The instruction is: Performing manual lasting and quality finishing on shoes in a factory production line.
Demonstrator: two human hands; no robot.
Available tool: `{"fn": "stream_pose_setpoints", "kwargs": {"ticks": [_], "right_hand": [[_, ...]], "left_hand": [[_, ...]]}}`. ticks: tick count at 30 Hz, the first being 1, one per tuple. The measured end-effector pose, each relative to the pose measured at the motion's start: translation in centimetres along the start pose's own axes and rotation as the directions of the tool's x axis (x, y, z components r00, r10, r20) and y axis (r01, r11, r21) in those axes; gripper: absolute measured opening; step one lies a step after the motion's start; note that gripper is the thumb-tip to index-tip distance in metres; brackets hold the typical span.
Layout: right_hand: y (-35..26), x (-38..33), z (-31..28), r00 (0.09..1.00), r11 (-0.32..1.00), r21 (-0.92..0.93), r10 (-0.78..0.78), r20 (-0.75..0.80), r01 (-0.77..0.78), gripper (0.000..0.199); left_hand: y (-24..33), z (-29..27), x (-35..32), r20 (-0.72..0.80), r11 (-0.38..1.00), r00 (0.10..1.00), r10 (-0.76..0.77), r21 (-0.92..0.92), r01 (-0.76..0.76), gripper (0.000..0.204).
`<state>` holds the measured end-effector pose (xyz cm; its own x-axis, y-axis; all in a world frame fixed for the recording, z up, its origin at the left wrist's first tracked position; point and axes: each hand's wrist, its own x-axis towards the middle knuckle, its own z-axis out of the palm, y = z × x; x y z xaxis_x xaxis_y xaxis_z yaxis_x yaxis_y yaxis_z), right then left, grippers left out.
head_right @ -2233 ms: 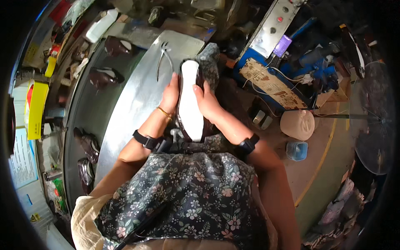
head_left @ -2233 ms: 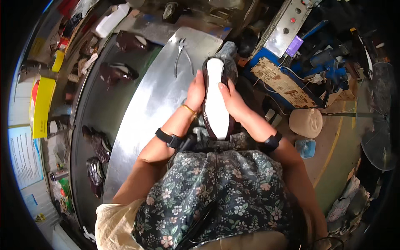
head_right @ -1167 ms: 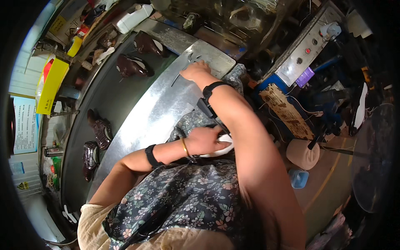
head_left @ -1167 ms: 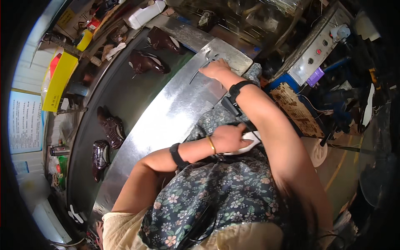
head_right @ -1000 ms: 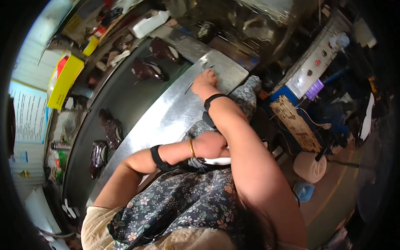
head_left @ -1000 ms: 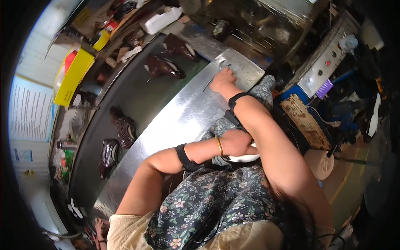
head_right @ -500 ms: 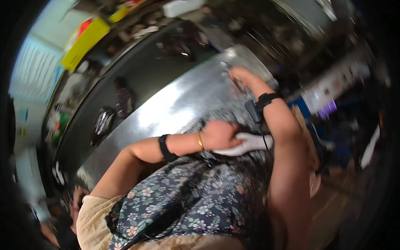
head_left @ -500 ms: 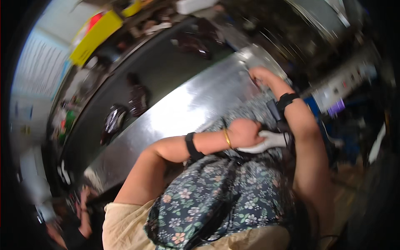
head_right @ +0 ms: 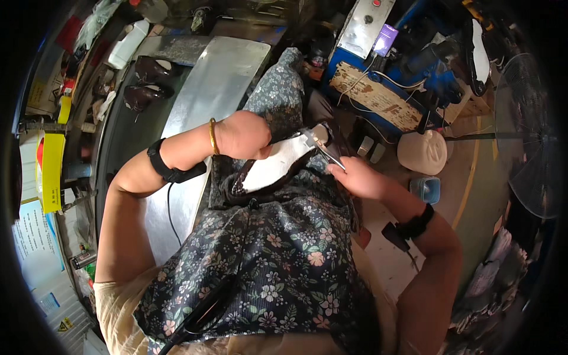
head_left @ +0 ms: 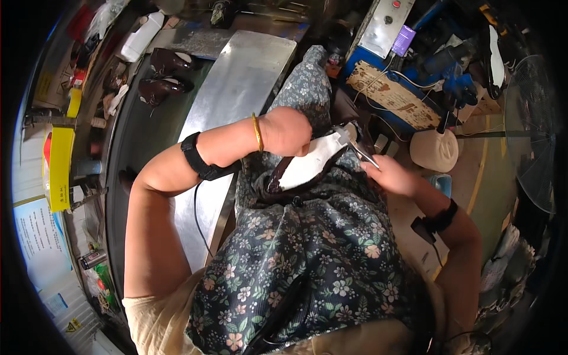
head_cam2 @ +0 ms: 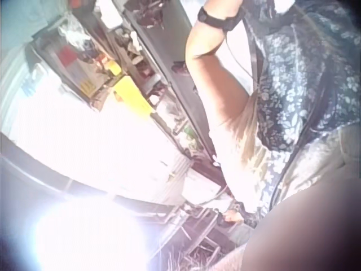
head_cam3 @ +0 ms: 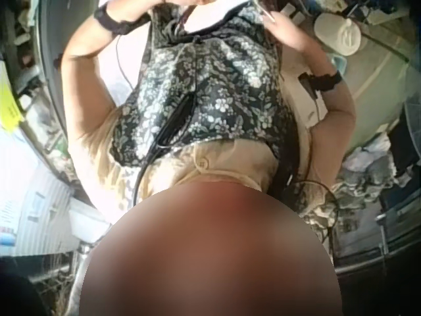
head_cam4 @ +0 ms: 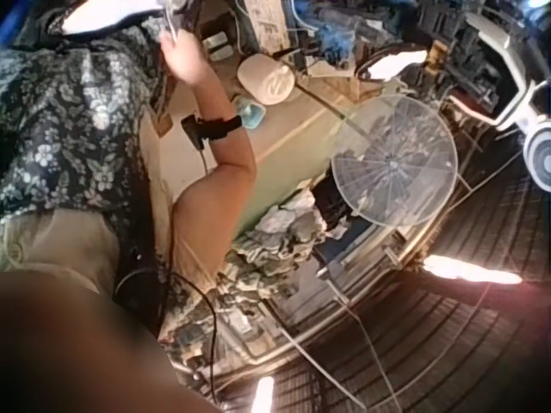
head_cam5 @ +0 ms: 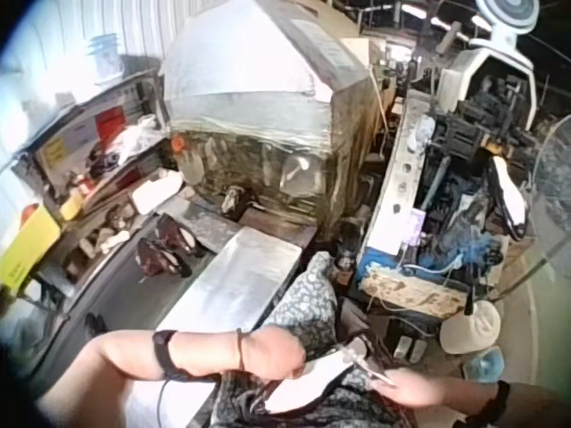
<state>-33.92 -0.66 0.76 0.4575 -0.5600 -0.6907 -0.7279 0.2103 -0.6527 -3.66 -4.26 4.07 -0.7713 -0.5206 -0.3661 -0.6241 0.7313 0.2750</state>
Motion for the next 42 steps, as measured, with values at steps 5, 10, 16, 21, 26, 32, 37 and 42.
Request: {"fn": "stream_pose_setpoints", "kwargs": {"ticks": [5,10,16,21,26,32,37,42], "right_hand": [[0.6,-0.6,1.2,0.964,0.965,0.104,-0.223,-0.146,0.239,0.033],[-2.2,-1.7,-1.0,0.953,0.958,-0.099,-0.251,0.167,0.270,0.028],[-7.9,0.7,-3.9,0.890,0.938,-0.244,-0.119,0.440,0.246,0.023],[-7.6,2.5,-1.1,0.900,0.987,0.158,-0.053,0.432,-0.017,0.021],[-8.8,4.5,-1.7,0.888,0.972,0.236,-0.107,0.447,-0.002,0.032],[-7.4,-0.2,-4.7,0.904,0.989,0.138,-0.105,0.414,0.051,0.025],[-7.7,0.2,-4.2,0.917,0.992,-0.089,-0.047,0.395,0.089,0.023],[-9.2,1.6,-1.7,0.901,0.921,0.359,-0.023,0.432,-0.148,0.023]], "left_hand": [[0.7,1.8,0.1,-0.061,0.991,0.995,-0.079,0.101,0.085,0.019],[2.9,4.9,-2.0,-0.201,0.871,0.855,-0.478,-0.235,0.431,0.031],[4.4,9.7,-2.8,-0.058,0.139,0.824,-0.564,-0.990,0.025,0.086],[5.4,9.1,-3.4,-0.018,0.164,0.748,-0.663,-0.979,0.122,0.079],[6.7,5.0,-2.0,0.088,0.401,0.828,-0.553,-0.844,0.357,0.079],[4.6,9.7,-2.1,-0.063,-0.127,0.821,-0.567,-0.979,-0.163,0.075],[5.0,8.9,-2.5,-0.046,0.144,0.815,-0.578,-0.988,0.047,0.077],[4.9,8.8,-2.9,-0.006,0.297,0.779,-0.627,-0.926,0.232,0.084]]}}
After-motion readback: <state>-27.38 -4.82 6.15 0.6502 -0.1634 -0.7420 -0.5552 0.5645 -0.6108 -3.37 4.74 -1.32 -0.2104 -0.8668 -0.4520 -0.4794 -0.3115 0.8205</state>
